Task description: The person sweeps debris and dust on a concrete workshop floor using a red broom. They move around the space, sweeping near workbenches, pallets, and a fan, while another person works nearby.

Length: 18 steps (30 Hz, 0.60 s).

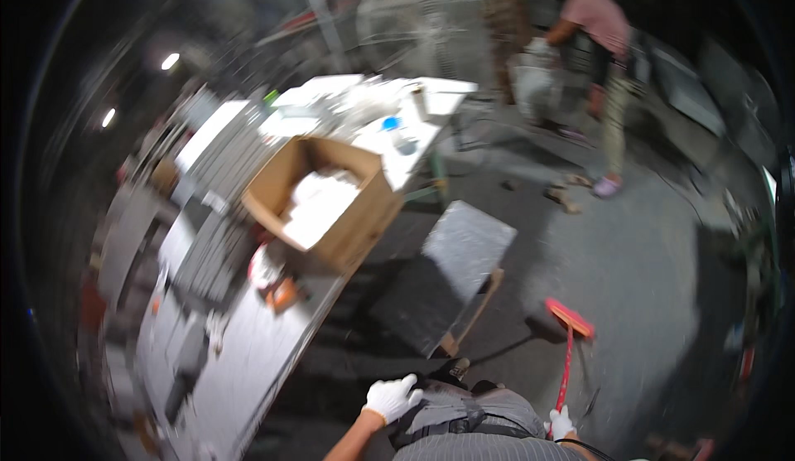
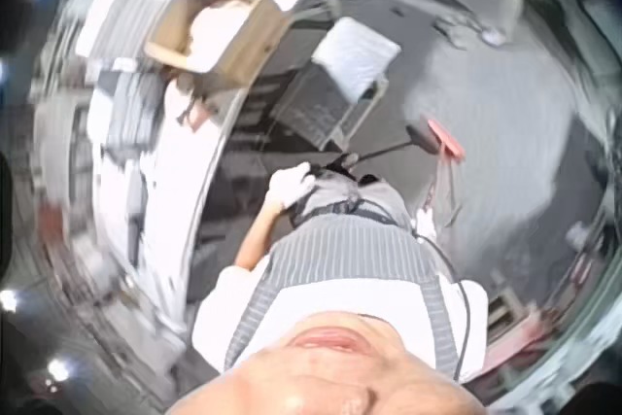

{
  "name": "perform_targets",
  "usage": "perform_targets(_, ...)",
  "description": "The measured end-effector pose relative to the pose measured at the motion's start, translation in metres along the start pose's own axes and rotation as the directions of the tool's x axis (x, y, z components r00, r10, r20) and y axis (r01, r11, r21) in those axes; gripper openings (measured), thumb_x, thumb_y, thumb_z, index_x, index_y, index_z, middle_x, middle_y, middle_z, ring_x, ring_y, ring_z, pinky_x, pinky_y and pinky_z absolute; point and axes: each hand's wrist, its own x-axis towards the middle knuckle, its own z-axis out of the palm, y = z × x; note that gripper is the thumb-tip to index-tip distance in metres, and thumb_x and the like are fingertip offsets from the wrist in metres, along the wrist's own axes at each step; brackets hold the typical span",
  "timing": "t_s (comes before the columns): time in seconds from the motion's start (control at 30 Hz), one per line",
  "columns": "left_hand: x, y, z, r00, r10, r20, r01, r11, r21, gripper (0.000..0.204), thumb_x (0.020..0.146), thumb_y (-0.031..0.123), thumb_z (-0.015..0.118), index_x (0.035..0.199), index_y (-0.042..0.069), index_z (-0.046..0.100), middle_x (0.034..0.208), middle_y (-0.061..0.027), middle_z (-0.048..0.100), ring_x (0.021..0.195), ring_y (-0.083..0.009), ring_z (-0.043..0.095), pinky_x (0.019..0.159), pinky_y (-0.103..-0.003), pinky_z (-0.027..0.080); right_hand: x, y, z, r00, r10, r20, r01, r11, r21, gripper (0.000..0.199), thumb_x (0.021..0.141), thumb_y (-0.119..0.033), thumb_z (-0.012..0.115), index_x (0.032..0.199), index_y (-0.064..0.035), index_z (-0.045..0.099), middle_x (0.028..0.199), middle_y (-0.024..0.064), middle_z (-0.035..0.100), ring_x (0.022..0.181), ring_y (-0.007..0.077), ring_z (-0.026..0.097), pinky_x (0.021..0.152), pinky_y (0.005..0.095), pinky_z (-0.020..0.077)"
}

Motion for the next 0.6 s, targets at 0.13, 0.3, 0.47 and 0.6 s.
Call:
perform_targets(0.13,0.039,0.062,0.003,0.979,0.161,0.127,-0.165,0.986,0.024,0.042,0.092,0.05,0.053,0.115,0.015,0.058,0.085,-0.0142,0.071,0.074,-0.0354,0.068,0.066,-0.047,0.052,-0.007,0.02,-0.026,1.0,-0.028,0.003,0.027,0.976,0.218,0.078,0.09,-0.023,0.055,0.156,-0.0131,0.014,0.107,0.014,0.061,0.071,0.0206,0.064,0.058,0.0349,0.0515)
perform_targets(0.3,0.08,0.145,0.0,0.91,0.41,0.068,-0.414,0.909,0.051,0.038,0.09,0.044,0.057,0.115,0.014,0.058,0.085,-0.0123,0.071,0.072,-0.0335,0.068,0.061,-0.046,0.052,-0.013,0.053,-0.046,0.998,-0.026,-0.049,0.025,0.999,-0.039,0.081,0.088,-0.033,0.057,0.155,-0.0102,0.018,0.127,0.0185,0.058,0.103,0.0278,0.06,0.085,0.0359,0.0473)
perform_targets(0.47,0.094,0.187,-0.006,0.85,0.521,0.079,-0.525,0.849,0.049,0.034,0.091,0.042,0.056,0.112,0.016,0.057,0.082,-0.0117,0.07,0.07,-0.0341,0.067,0.061,-0.047,0.051,-0.008,0.084,-0.056,0.998,-0.047,-0.049,0.036,0.978,-0.203,0.086,0.087,-0.048,0.058,0.154,-0.0092,0.02,0.146,0.0221,0.044,0.136,0.0341,0.043,0.108,0.0343,0.0359)
perform_targets(0.6,0.108,0.203,0.007,0.82,0.534,0.204,-0.562,0.818,0.119,0.03,0.091,0.043,0.054,0.107,0.017,0.057,0.08,-0.0103,0.069,0.071,-0.0311,0.068,0.063,-0.046,0.051,0.04,0.125,-0.05,0.989,-0.15,0.001,0.149,0.981,-0.125,0.089,0.086,-0.058,0.056,0.153,-0.0104,0.022,0.148,0.0209,0.043,0.137,0.0351,0.041,0.11,0.0381,0.0337)
